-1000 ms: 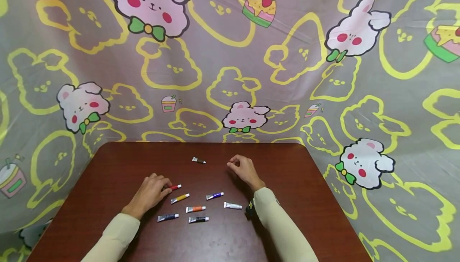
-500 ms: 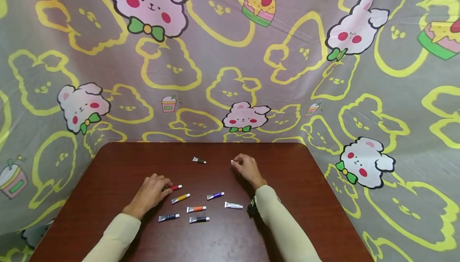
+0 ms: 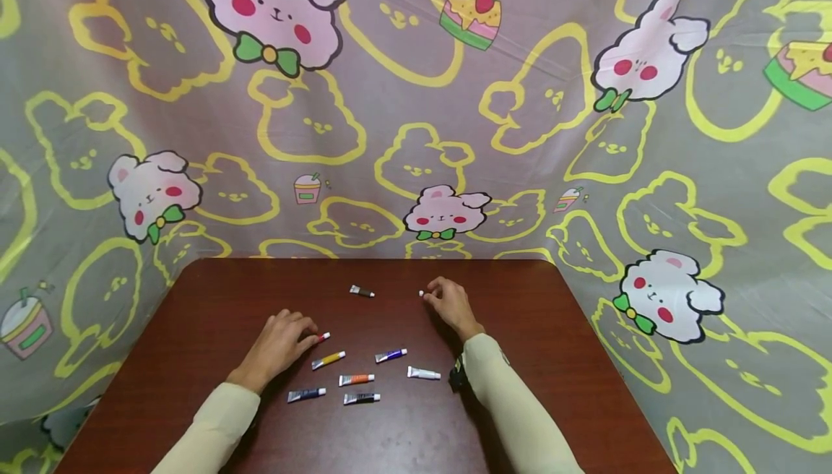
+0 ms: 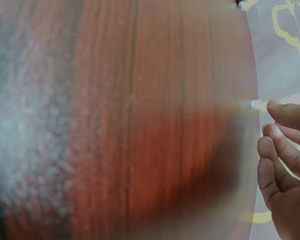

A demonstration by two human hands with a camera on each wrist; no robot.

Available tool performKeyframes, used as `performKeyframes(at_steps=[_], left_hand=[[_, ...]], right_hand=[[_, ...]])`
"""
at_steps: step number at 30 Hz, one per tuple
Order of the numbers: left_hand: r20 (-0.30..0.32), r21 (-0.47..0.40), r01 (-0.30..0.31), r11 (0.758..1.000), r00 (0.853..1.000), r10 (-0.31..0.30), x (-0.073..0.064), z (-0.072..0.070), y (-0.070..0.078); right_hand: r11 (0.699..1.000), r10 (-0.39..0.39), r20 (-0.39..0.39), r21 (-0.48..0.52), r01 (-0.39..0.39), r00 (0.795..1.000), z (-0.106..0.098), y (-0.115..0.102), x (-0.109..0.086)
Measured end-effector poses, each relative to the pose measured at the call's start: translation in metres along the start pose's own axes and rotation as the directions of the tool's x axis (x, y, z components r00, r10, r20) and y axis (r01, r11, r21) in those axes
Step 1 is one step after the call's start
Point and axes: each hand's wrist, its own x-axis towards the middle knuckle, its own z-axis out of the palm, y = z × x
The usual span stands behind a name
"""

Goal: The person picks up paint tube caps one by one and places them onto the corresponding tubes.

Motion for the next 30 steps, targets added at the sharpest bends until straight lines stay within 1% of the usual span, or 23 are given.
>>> performKeyframes(at_steps=[2, 8, 12, 15, 22, 30], left_hand=[[0.008, -0.007, 0.011, 1.0, 1.0, -0.011, 0.002, 0.0, 0.001], [0.029, -0.015, 0.045, 0.999, 0.999, -0.045, 0.008, -0.002, 0.007], [0.024, -0.017, 0.054, 0.998, 0.998, -0.054, 0.009, -0.001, 0.01], [0.012, -0.018, 0.048, 0.999, 0.999, -0.048, 0.011, 0.0, 0.011], [-0.01, -0.006, 0.045, 0.999, 0.999, -0.045, 0.015, -0.002, 0.013], [-0.03, 0.001, 0.031, 1.0, 0.999, -0.031, 0.017, 0.001, 0.013]], right_hand=[[1.0, 0.0, 0.003, -0.01, 0.0, 1.0, 0.001, 0.0, 0.001], [1.0, 0.027, 0.046, -0.01, -0.027, 0.999, 0.004, -0.003, 0.0], [1.0, 0.027, 0.063, -0.012, -0.026, 0.998, 0.008, -0.004, 0.0], [0.999, 0.027, 0.072, -0.022, -0.025, 0.997, 0.01, -0.003, 0.003], [0.998, 0.064, 0.084, -0.033, -0.062, 0.994, 0.011, -0.007, 0.006], [0.996, 0.057, 0.061, -0.074, -0.053, 0.996, 0.016, -0.01, 0.005]])
